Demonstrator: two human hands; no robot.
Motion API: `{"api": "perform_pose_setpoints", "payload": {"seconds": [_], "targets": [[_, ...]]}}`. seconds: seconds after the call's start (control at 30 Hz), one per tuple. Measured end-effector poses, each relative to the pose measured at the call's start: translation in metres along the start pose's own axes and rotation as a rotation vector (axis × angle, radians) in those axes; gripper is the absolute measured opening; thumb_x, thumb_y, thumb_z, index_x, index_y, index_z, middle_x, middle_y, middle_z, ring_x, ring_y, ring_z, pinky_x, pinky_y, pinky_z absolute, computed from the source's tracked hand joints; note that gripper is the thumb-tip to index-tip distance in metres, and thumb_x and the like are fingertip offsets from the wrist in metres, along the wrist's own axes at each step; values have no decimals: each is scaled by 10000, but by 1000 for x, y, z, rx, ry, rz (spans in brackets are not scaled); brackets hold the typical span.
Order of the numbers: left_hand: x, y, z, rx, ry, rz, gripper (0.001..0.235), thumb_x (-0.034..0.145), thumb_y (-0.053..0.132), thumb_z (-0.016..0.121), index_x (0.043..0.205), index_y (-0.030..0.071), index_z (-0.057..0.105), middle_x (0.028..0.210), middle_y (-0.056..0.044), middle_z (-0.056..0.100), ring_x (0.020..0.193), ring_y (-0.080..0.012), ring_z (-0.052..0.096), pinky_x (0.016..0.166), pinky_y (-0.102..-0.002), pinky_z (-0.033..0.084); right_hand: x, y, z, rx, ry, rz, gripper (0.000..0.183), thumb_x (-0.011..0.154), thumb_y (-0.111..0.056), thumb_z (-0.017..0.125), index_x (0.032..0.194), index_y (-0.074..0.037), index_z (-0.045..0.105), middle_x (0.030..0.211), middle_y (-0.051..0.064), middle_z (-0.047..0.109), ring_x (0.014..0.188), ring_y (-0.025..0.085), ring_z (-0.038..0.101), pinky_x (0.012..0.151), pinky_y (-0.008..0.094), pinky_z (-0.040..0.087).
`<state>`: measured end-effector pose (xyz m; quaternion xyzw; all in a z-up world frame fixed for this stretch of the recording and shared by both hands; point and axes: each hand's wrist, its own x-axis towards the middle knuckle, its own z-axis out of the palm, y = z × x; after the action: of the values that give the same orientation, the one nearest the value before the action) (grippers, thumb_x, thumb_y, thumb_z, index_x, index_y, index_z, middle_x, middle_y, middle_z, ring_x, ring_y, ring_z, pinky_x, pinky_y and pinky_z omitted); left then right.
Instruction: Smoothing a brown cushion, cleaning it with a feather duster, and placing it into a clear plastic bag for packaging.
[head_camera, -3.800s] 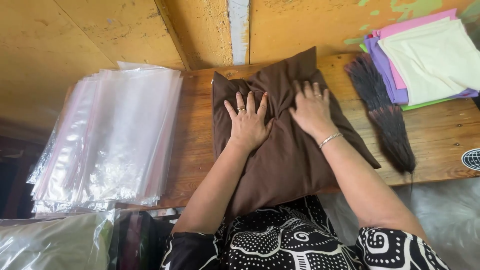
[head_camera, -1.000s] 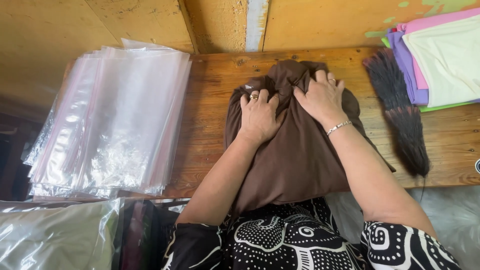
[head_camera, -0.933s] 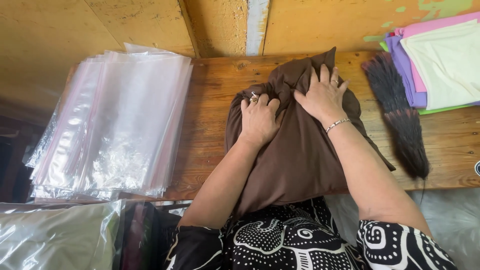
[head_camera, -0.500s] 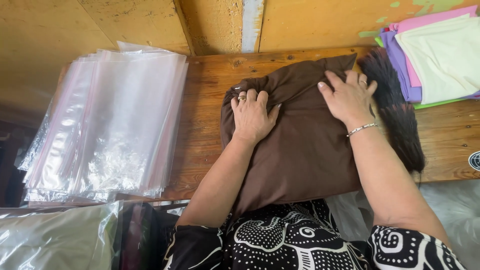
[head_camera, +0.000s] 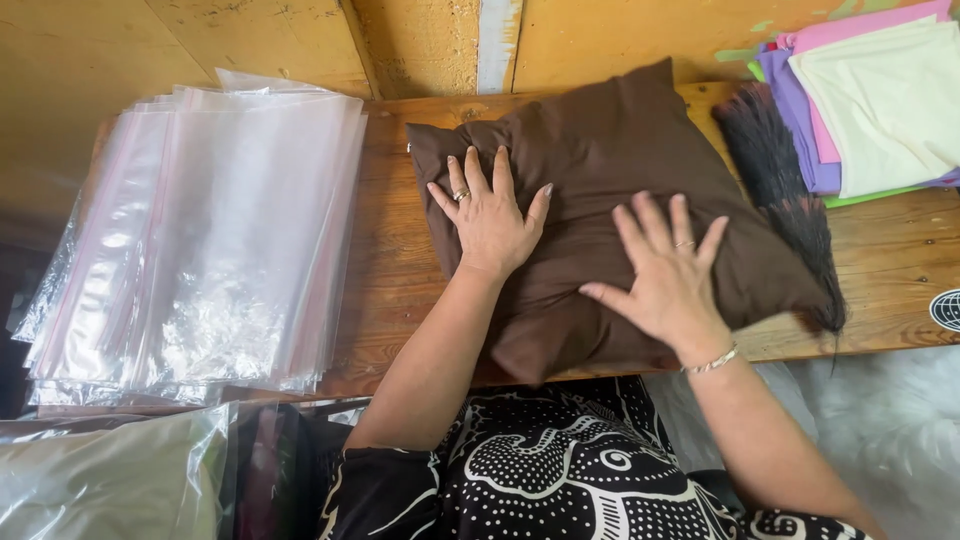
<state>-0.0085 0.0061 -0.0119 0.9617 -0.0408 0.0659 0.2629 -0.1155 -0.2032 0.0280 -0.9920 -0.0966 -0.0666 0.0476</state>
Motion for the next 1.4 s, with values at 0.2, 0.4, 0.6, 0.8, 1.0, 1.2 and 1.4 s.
{"api": "perform_pose_setpoints", "payload": {"seconds": [0.2,0.4,0.6,0.8,1.0,1.2,1.4], "targets": [[-7,3,0,-11,-81,156,877,985,618,532,1669,247,128,1668,-245,183,1570,-489,61,1204,-714,-41,10,-15,5,10,0,91,1117,666,-530,811,1606,-109,378,1662,279,271,1531,537,187,1140,797,36],[-5,-1,10,106,-74,169,724,937,579,562,1577,319,344,1592,-197,303,1548,-456,154,1190,-736,1,-18,-14,22,19,63,-145,881,613,-531,837,1414,-280,568,1529,88,493,1491,344,386,1188,716,142],[-7,7,27,109,-7,106,659,952,611,460,1450,182,478,1476,-219,359,1499,-457,207,1161,-753,8,-15,17,17,-79,212,147,957,646,-504,857,1469,-121,553,1520,224,455,1497,462,329,1142,774,160],[-7,-3,36,100,75,133,628,919,588,531,1369,150,524,1411,-211,389,1455,-454,257,1153,-757,70,-38,15,49,255,268,-209,813,584,-363,907,1315,-112,656,1272,122,599,1200,346,594,1035,511,435],[-9,-2,-4,-71,200,204,732,838,387,824,1421,101,487,1514,-240,304,1483,-504,253,1164,-770,155,-44,67,-2,407,328,-151,601,812,-400,842,1328,-126,697,1350,144,619,1292,419,592,1049,512,468],[-78,62,-73,-53,324,708,215,925,238,683,801,71,628,882,-165,555,810,-406,527,710,-509,438,-60,119,7,30,261,134,518,965,-393,688,1359,-57,699,1385,264,604,1300,511,502,1180,541,352],[-157,97,8,333,-306,579,640,967,486,502,1359,-14,580,1355,-282,586,1343,-480,462,1162,-653,230,-65,61,46,-310,320,161,448,976,-544,621,1207,-180,743,1031,38,660,1020,284,633,829,451,467]]}}
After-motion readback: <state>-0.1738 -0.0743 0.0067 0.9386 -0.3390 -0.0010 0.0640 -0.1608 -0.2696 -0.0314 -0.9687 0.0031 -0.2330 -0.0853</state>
